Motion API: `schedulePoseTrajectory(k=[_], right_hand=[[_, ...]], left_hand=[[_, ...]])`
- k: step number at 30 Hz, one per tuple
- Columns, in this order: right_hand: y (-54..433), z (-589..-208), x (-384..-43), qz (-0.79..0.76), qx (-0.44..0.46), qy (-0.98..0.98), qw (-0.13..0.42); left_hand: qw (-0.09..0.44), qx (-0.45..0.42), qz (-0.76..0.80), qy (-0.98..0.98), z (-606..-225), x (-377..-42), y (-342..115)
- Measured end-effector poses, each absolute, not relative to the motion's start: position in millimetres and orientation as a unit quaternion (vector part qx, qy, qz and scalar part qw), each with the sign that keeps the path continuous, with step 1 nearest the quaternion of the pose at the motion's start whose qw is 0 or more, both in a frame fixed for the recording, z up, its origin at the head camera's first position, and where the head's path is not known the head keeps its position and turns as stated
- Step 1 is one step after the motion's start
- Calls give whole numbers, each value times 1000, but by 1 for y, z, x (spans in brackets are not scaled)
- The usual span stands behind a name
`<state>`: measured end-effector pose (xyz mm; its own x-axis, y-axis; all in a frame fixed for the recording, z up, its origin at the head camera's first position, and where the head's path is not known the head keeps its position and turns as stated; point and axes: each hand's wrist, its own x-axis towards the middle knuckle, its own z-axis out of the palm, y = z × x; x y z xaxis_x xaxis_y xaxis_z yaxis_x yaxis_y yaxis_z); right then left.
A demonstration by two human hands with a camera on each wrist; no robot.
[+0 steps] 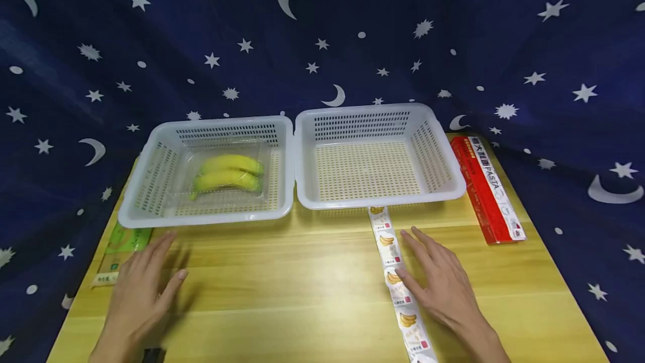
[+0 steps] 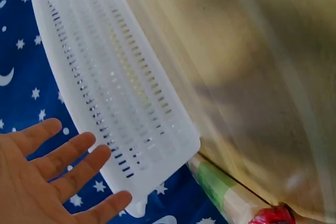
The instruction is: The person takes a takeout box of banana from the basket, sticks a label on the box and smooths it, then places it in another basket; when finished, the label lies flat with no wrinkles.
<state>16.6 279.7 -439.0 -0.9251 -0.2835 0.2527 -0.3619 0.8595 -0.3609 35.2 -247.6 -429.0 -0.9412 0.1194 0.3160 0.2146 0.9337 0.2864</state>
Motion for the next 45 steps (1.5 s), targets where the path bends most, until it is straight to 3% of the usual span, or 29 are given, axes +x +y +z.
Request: schedulePoseTrajectory(k=[10, 19, 32, 45], right_hand=[[265, -424, 6, 294, 249, -921, 57], [248, -410, -18, 318, 314, -893, 44], [204, -350, -93, 305, 457, -835, 40], [134, -335, -194, 357, 493, -783, -128]], left_hand=[[173, -40, -249, -952, -430, 29, -267], [256, -55, -297, -918, -434, 13, -283], [244, 3, -387, -889, -443, -8, -294], [187, 95, -444, -871, -452, -17, -294]])
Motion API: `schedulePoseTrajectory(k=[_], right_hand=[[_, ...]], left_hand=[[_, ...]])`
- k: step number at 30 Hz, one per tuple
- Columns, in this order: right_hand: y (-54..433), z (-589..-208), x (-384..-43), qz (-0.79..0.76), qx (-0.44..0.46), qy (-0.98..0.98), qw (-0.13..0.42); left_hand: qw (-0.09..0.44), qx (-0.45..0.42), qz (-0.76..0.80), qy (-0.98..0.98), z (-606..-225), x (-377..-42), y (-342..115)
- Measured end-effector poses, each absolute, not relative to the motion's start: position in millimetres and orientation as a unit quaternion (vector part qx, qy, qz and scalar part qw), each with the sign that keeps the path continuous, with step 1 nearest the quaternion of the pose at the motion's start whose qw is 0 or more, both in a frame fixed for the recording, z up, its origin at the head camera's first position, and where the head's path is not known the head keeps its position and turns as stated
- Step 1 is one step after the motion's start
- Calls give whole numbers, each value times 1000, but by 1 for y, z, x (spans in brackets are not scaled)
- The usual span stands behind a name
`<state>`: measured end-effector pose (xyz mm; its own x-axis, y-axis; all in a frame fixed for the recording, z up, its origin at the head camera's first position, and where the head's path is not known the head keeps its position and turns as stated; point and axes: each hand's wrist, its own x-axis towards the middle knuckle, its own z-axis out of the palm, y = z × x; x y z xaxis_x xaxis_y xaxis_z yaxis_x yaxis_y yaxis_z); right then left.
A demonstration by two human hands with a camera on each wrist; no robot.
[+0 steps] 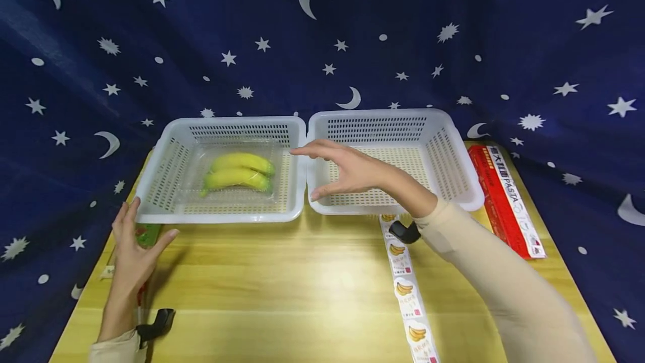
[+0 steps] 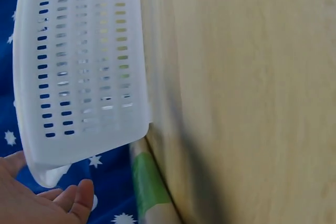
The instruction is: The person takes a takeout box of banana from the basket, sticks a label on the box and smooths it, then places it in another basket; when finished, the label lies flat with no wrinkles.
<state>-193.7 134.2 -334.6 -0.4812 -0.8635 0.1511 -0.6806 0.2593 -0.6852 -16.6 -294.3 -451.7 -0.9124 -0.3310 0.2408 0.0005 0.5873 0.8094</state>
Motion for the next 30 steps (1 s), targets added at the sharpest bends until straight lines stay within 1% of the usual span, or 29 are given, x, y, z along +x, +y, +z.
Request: schedulePoseTrajectory(k=[3, 7, 13, 19, 30], right_hand=[[118, -338, -212, -363, -500, 768, 170], [96, -344, -231, -349, -501, 766, 199], [64, -356, -249, -325, -501, 770, 227], [43, -365, -265, -284, -490, 789, 238], [23, -380, -291, -245, -481, 810, 230]], left_hand=[[163, 122, -443, -873, -454, -19, -293], [137, 147, -454, -868, -455, -21, -291], [145, 159, -467, -858, -458, -23, -286], [143, 159, -465, -859, -458, -21, -286], [137, 154, -478, -854, -455, -18, -291]])
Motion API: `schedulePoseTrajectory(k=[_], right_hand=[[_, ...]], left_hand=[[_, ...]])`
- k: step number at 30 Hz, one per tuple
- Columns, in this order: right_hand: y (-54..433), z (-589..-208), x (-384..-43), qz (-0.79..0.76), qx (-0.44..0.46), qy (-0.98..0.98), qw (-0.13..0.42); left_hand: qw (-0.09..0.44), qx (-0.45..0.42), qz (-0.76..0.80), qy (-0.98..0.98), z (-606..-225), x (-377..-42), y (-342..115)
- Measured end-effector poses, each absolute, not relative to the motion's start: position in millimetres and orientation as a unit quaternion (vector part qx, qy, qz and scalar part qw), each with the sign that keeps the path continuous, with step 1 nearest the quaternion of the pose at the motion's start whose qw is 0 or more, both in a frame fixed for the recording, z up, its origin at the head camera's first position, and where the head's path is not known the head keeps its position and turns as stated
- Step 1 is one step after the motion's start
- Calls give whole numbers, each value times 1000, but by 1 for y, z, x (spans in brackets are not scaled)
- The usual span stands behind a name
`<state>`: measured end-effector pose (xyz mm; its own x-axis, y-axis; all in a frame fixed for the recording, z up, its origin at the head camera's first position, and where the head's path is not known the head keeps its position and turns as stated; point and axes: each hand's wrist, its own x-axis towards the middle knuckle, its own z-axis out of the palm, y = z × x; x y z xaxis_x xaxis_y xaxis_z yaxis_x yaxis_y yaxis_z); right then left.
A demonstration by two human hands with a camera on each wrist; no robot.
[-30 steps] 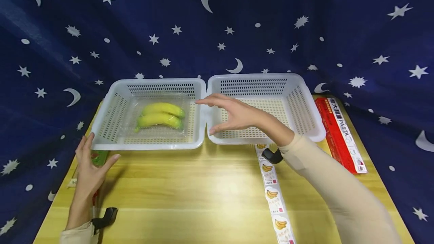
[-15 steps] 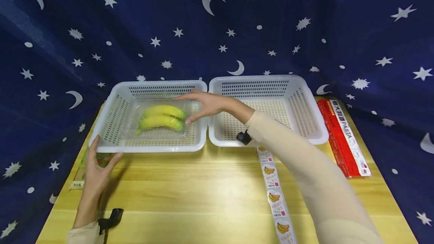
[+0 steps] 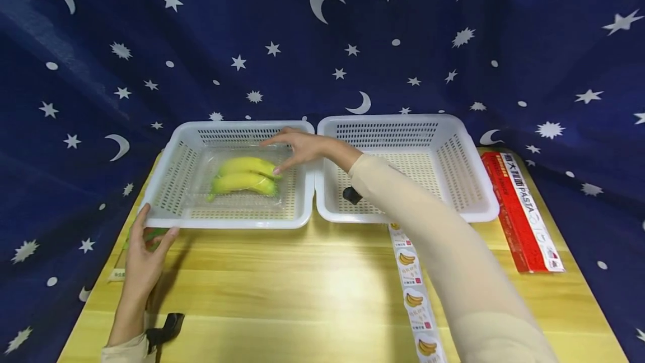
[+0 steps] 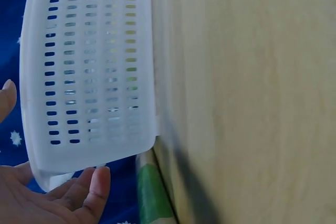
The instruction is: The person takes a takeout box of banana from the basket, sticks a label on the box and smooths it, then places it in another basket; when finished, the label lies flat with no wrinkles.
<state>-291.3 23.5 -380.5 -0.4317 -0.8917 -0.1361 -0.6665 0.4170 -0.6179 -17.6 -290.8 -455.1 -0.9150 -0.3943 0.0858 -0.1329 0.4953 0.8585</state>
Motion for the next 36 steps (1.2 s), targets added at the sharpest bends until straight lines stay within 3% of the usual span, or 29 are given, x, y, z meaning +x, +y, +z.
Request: schedulePoseTrajectory(k=[9, 36], right_hand=[[15, -387, -297, -230, -462, 817, 256], [-2, -389, -299, -167, -439, 829, 302]], left_hand=[[163, 125, -471, -858, -456, -15, -285], [144, 144, -498, -843, -459, -13, -293]])
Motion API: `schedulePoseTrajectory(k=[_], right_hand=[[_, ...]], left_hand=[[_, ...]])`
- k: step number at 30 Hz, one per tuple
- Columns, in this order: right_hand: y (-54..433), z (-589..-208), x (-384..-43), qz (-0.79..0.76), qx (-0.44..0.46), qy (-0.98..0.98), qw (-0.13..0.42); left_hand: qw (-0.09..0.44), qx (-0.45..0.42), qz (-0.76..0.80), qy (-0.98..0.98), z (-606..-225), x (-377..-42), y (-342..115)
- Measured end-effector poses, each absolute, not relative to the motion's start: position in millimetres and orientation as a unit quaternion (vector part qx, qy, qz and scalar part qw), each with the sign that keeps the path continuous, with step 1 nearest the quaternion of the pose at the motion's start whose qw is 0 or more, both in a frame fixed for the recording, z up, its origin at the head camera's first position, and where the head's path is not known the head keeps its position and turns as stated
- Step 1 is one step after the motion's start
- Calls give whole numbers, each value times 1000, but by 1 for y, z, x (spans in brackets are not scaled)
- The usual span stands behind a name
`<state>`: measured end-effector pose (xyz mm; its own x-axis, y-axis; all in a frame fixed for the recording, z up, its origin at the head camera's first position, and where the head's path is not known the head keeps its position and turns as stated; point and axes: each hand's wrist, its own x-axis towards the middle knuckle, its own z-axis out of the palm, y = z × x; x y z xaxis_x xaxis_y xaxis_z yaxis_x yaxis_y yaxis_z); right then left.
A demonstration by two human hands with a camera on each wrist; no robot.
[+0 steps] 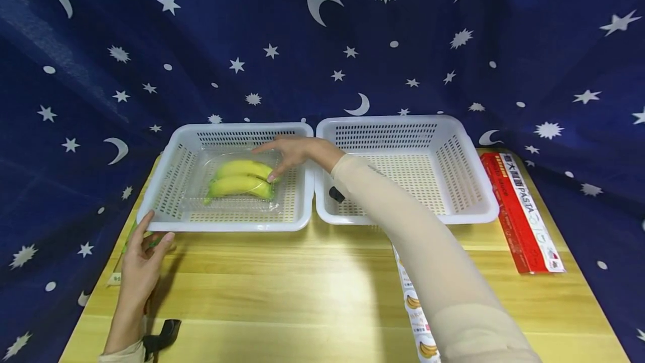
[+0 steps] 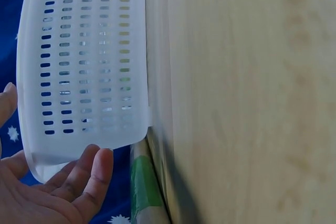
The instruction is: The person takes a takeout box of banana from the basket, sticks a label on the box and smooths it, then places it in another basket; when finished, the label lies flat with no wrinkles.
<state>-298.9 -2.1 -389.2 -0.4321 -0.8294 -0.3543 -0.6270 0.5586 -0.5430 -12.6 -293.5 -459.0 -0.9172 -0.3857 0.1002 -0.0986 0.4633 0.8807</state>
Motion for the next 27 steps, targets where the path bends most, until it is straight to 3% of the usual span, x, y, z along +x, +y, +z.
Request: schedulePoseTrajectory(k=[4, 11, 27], right_hand=[[-4, -387, -300, -172, -444, 823, 311], [-6, -386, -299, -258, -397, 786, 398], [-4, -393, -306, -454, -345, 694, 440]], left_hand=[[147, 148, -491, -846, -458, -12, -294], [150, 143, -493, -845, -459, -12, -294], [138, 140, -506, -840, -458, -13, -295]])
